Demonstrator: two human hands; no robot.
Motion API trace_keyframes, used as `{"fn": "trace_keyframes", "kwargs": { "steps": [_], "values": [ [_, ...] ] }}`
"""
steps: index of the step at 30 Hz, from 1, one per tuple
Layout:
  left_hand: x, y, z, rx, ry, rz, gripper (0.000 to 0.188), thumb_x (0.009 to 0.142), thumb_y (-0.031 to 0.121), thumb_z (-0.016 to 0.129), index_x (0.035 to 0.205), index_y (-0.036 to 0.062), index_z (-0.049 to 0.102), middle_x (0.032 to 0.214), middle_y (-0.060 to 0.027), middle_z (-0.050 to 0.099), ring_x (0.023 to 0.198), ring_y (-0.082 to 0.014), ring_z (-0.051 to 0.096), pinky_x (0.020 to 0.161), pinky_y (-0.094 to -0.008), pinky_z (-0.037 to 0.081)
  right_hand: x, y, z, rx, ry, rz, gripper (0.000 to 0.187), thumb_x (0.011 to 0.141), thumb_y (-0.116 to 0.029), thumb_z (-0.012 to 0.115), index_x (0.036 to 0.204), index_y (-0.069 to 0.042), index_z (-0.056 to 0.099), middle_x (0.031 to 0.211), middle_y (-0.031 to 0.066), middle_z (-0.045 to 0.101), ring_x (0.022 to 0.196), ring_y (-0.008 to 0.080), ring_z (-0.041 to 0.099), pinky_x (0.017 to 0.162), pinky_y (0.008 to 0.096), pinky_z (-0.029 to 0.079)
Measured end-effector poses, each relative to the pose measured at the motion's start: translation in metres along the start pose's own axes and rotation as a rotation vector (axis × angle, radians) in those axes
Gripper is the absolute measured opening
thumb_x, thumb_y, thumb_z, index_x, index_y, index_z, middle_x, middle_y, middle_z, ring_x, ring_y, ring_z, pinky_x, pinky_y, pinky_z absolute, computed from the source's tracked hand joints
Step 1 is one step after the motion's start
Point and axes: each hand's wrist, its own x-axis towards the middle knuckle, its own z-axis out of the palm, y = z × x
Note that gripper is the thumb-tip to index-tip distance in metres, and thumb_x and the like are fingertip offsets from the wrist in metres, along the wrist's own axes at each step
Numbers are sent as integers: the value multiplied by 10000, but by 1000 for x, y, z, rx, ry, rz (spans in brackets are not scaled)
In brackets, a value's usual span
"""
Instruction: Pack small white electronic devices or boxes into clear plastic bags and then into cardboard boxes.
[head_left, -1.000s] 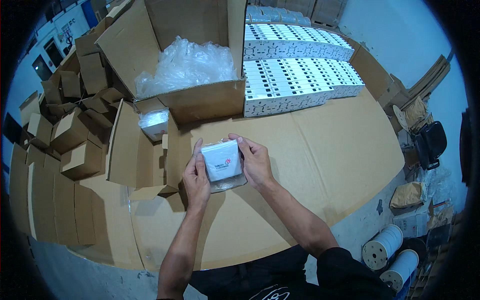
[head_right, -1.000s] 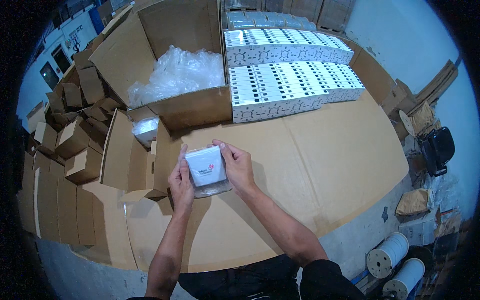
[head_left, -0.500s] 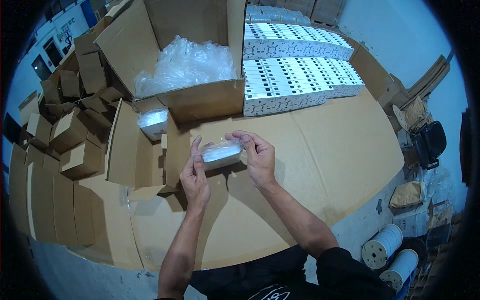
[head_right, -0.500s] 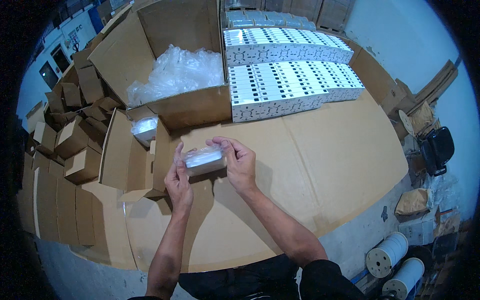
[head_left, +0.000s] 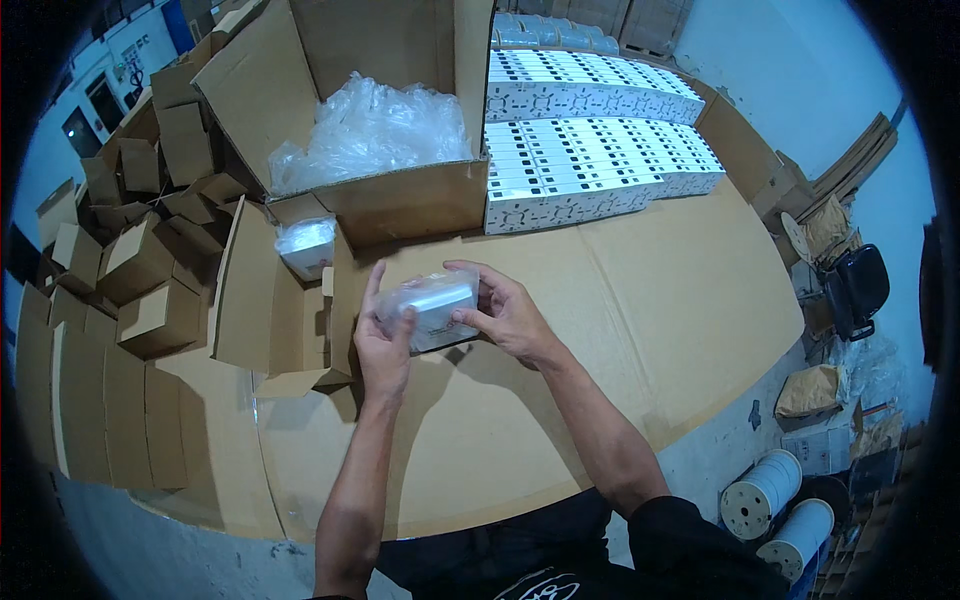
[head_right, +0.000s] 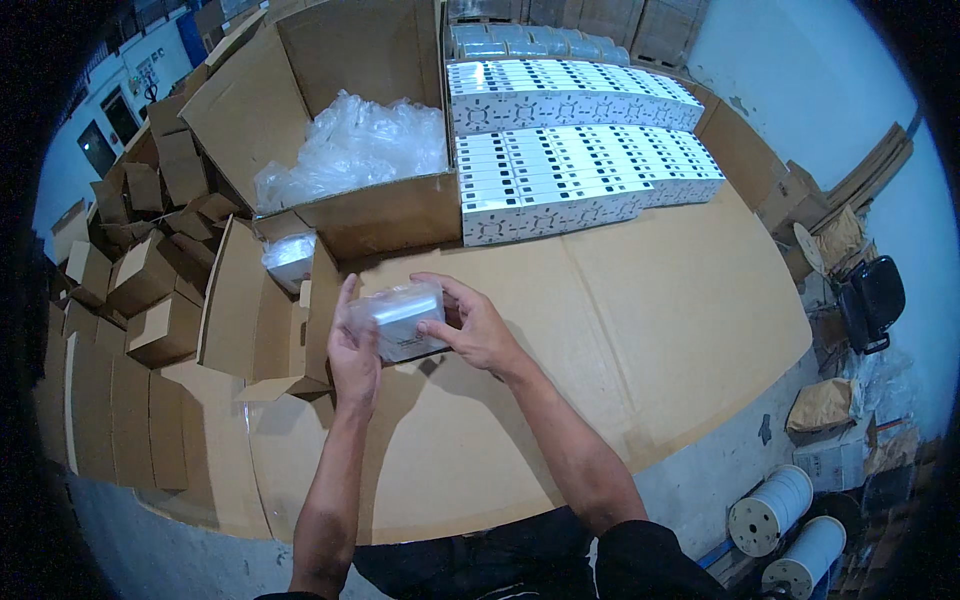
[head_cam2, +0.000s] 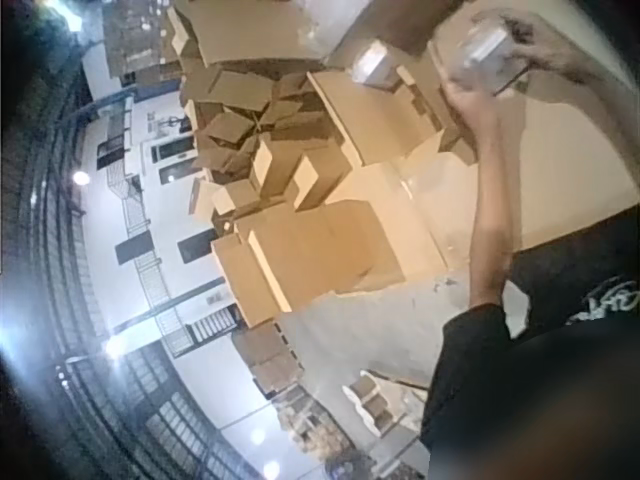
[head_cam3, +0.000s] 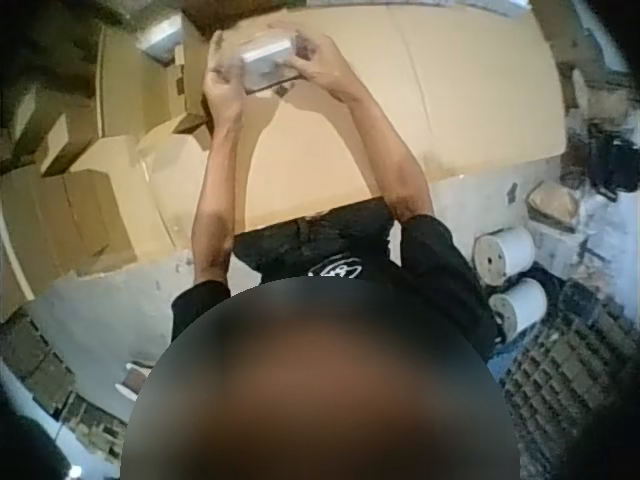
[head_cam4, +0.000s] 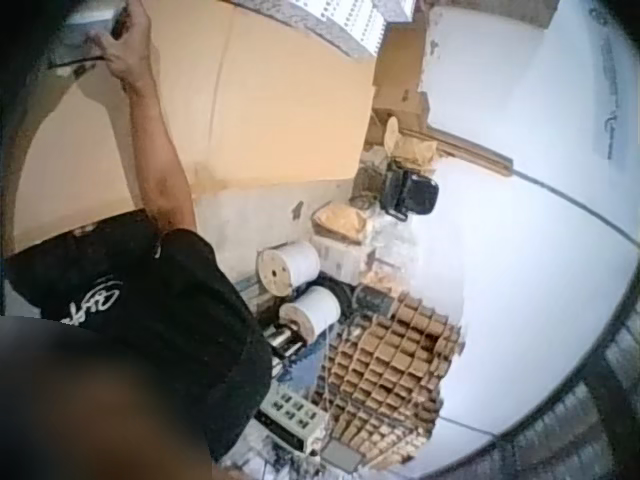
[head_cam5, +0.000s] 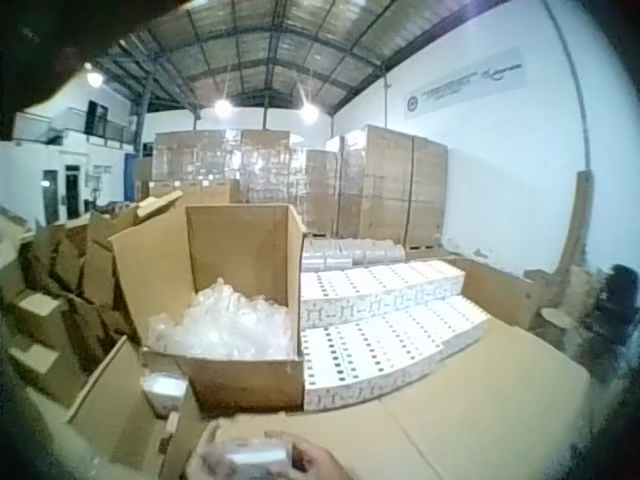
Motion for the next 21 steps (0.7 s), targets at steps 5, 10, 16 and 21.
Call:
{"fn": "trace_keyframes", "kwargs": {
  "steps": [5, 10, 16, 21],
  "values": [
    [-4, 7, -10, 221, -96, -128, 336, 949, 113, 739, 1265, 26, 663, 1188, -85, 688, 1072, -153, 634, 943, -301, 507, -3, -13, -11, -58, -23, 165, 390, 953, -81, 714, 1333, -27, 643, 1147, 74, 704, 1041, 147, 651, 911, 325, 543],
    [-3, 10, -10, 193, -107, -134, 154, 952, 95, 733, 1081, 11, 734, 1079, -57, 712, 981, -131, 646, 900, -287, 511, -2, -10, -19, -112, -16, 161, 229, 963, -132, 722, 1148, 2, 703, 1018, 58, 721, 877, 94, 643, 728, 267, 551],
    [-4, 5, -7, 180, 20, -116, 174, 954, 161, 753, 1028, 23, 678, 998, -33, 687, 909, -94, 614, 831, -269, 498, 3, 17, -16, -50, 69, -50, 199, 961, -101, 717, 885, -51, 540, 867, 31, 659, 728, 48, 579, 597, 237, 503],
    [-5, -8, -7, -8, 93, -154, 225, 965, 216, 746, 1035, 41, 625, 980, -21, 666, 887, -84, 590, 801, -253, 479, 2, 9, -6, 21, 96, -5, 166, 964, -89, 701, 1024, -44, 553, 947, 47, 644, 875, 73, 614, 738, 244, 511]
  ]
}}
